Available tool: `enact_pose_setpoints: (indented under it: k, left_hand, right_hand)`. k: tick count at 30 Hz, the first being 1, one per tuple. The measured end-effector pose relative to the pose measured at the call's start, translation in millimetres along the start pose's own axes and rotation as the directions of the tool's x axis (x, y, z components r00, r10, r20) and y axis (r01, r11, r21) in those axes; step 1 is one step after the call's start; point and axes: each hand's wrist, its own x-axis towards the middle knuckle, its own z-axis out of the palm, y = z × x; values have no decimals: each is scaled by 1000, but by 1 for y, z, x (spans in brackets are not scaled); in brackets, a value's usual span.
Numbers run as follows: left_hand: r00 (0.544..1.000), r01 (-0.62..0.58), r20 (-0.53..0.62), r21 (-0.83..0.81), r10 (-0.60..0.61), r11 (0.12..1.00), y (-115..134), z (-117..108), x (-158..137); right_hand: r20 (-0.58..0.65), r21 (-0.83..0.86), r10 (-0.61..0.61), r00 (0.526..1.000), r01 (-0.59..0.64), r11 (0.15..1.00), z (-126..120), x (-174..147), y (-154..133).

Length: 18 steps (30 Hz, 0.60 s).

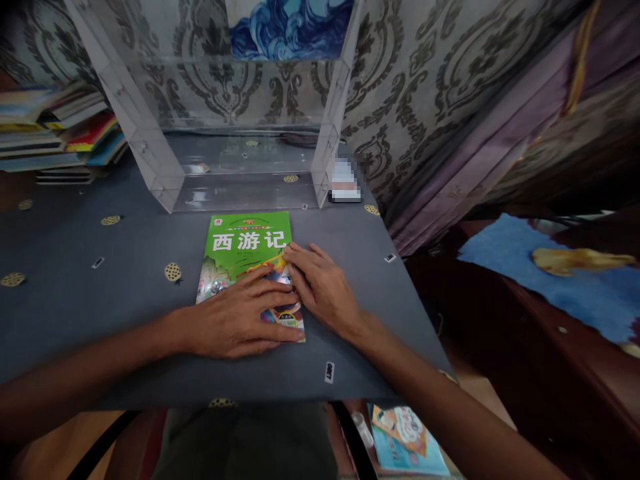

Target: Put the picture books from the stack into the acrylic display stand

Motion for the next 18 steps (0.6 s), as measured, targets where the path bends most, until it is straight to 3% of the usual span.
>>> enact_pose_setpoints:
  k: [6, 11, 14, 18]
  left_hand:
    - [1000, 20, -22, -14, -20, 1000, 1, 3, 0]
    - [995, 65, -71, -109, -73, 992, -5, 4, 1]
    - [984, 103, -117, -215, -131, 971, -9, 5, -1]
    - [972, 131, -152, -285, -179, 950, -13, 9, -3]
  right_hand:
    - [-15, 10, 19, 1000, -18, 1000, -6, -27, -17]
    - [-126, -22, -77, 989, 75, 997, -22, -42, -48]
    - [-27, 36, -288, 957, 289, 957, -20, -44, -75]
    - [169, 128, -473, 865, 457, 880, 10, -42, -102]
